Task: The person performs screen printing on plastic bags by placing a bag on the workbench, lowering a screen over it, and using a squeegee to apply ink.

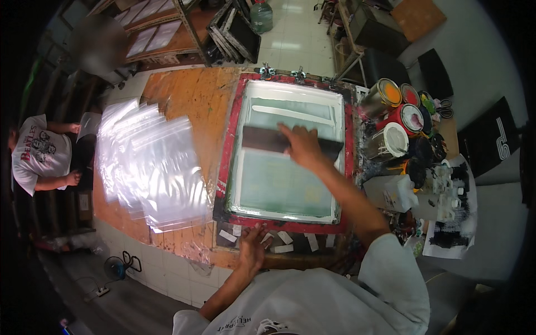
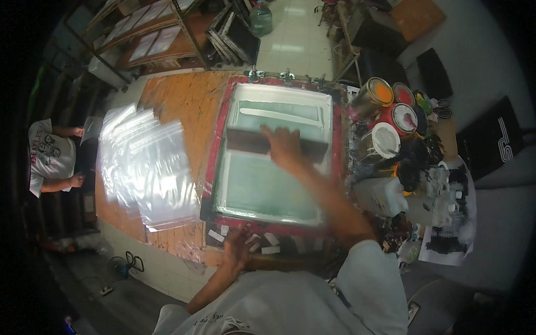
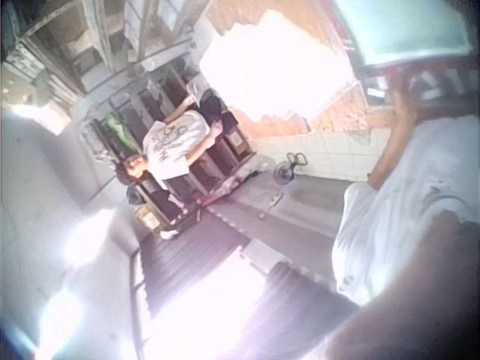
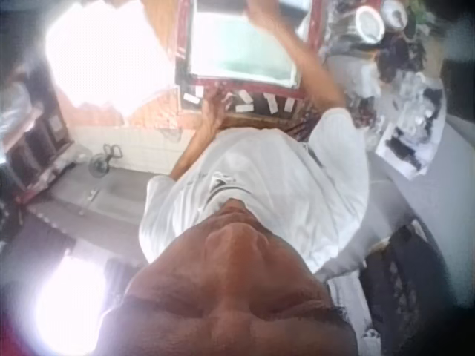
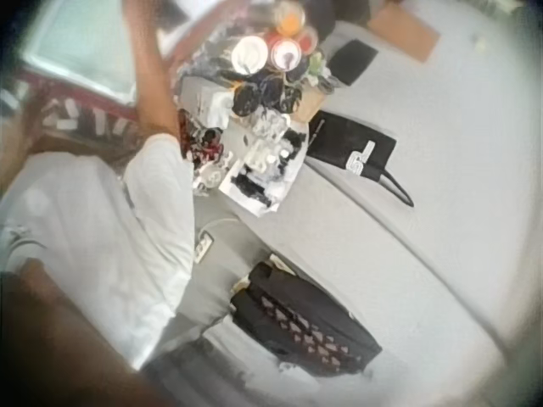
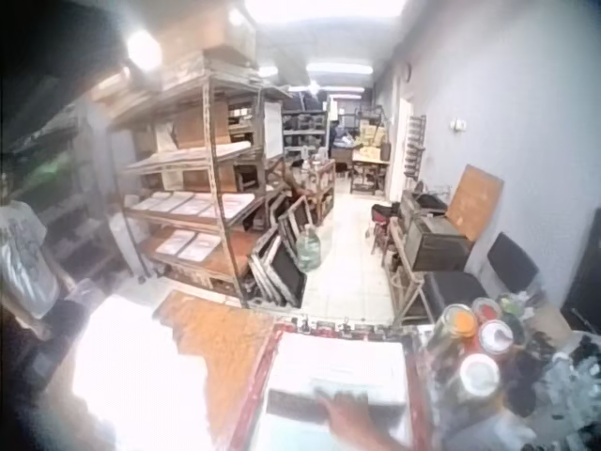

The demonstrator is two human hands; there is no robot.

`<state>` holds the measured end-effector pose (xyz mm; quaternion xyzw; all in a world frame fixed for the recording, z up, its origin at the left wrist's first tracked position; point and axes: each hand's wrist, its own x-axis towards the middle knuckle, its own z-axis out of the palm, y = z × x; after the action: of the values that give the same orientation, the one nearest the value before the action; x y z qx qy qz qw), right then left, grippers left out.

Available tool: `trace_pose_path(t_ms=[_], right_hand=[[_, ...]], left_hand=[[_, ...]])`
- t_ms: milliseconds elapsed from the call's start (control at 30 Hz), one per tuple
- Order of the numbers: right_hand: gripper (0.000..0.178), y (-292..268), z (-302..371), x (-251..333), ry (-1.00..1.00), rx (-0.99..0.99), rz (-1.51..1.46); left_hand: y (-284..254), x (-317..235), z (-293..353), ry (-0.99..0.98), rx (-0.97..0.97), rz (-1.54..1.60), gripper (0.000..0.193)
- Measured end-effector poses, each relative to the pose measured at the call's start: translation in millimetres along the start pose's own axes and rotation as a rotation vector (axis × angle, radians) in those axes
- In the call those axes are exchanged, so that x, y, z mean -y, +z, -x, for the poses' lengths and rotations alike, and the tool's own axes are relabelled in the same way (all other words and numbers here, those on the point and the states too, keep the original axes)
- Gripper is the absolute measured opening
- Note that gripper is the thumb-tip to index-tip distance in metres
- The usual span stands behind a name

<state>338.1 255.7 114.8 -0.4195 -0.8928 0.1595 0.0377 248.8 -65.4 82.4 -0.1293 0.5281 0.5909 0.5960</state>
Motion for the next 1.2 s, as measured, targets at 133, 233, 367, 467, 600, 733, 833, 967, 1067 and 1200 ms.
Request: trace_pose_path(t_ms=[133, 233, 367, 467, 600, 733, 833, 967, 1067, 1200], right_hand=[[0.078, -7.9, 117.5, 64.7, -0.040, -0.028, -0.047], [0.075, -18.4, 163.6, 104.8, -0.043, -0.209, 0.058], [0.071, -74.7, 164.8, 134.4, -0.114, -0.541, 0.193], [0.071, -126.1, 145.1, 134.1, -0.183, -0.623, 0.156], [0.056, -177.2, 93.5, 105.5, -0.197, -0.674, 0.144], [0.056, -268.2, 37.6, 110.1, -0.096, -0.481, 0.016], [0.051, -332.3, 27.9, 128.6, 0.127, -0.171, -0.095], [0.053, -358.6, 12.4, 143.4, 0.316, -0.107, -0.101], [0.053, -350.9, 3.6, 135.7, 0.293, -0.222, -0.015], [0.052, -348.8, -7.5, 124.8, 0.229, -0.302, 0.004]], left_hand=[[6.4, -18.8, 15.8, 0.041, 0.082, 0.002, 0.024], [21.3, -43.8, 32.8, 0.081, 0.180, 0.058, 0.017], [53.4, -77.6, 58.8, 0.243, 0.365, 0.122, 0.017], [77.0, -110.4, 60.0, 0.409, 0.542, 0.135, 0.026], [116.8, -153.1, 15.9, 0.647, 0.756, -0.009, 0.039], [183.5, -185.1, -115.1, 0.800, 0.569, -0.185, 0.041], [207.6, -199.3, -225.1, 0.810, 0.284, -0.754, 0.044], [193.2, -189.6, -303.2, 1.166, -0.279, -1.595, 0.032], [189.2, -193.2, -301.8, 1.289, -0.057, -1.468, 0.029], [200.7, -202.3, -251.8, 1.043, 0.263, -0.880, 0.021]])
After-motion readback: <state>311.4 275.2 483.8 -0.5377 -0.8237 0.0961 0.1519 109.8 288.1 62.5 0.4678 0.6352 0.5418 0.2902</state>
